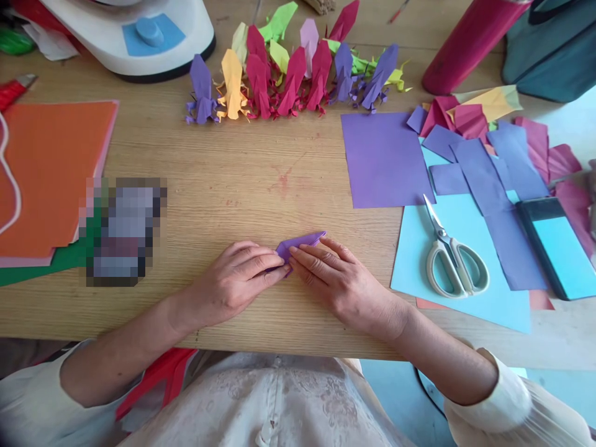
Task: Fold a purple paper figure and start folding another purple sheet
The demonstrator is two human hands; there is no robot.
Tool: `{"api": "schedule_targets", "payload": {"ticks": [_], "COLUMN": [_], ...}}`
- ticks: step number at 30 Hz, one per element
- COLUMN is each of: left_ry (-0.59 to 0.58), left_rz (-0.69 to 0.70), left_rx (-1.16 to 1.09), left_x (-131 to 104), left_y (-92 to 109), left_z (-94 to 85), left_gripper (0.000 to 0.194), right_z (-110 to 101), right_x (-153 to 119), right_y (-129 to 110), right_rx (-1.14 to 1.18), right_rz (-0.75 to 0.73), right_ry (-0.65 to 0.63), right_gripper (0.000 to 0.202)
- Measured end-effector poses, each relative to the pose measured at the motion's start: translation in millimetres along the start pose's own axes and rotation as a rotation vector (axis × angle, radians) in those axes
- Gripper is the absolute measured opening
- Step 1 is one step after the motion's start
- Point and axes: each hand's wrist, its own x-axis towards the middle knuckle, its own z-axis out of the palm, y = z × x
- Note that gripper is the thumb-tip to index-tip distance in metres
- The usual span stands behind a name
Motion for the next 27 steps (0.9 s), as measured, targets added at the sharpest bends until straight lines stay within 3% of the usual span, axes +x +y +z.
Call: {"api": "schedule_targets", "payload": {"ticks": [4,17,27], "left_ry": [0.020,-0.099,-0.101], "left_rz": [-0.028,-0.017,-0.007], "left_rx": [-0.051,0.160,0.192], "left_x": [-5,-5,-5], "left_y": [-2,15,17], "left_z": [-1.5,-5.1,-2.4], "left_gripper": [0.027,0.035,0.037], "right_z": [1,5,6], "right_x": [-1,-1,1], "right_y": [2,3,4], "right_rx": [0.028,0.084,0.101], "right_rz": [0.007,0.048,0.058], "right_ry": [0.010,0.053,0.096], "right_gripper": [0.043,0.042,0.043]}}
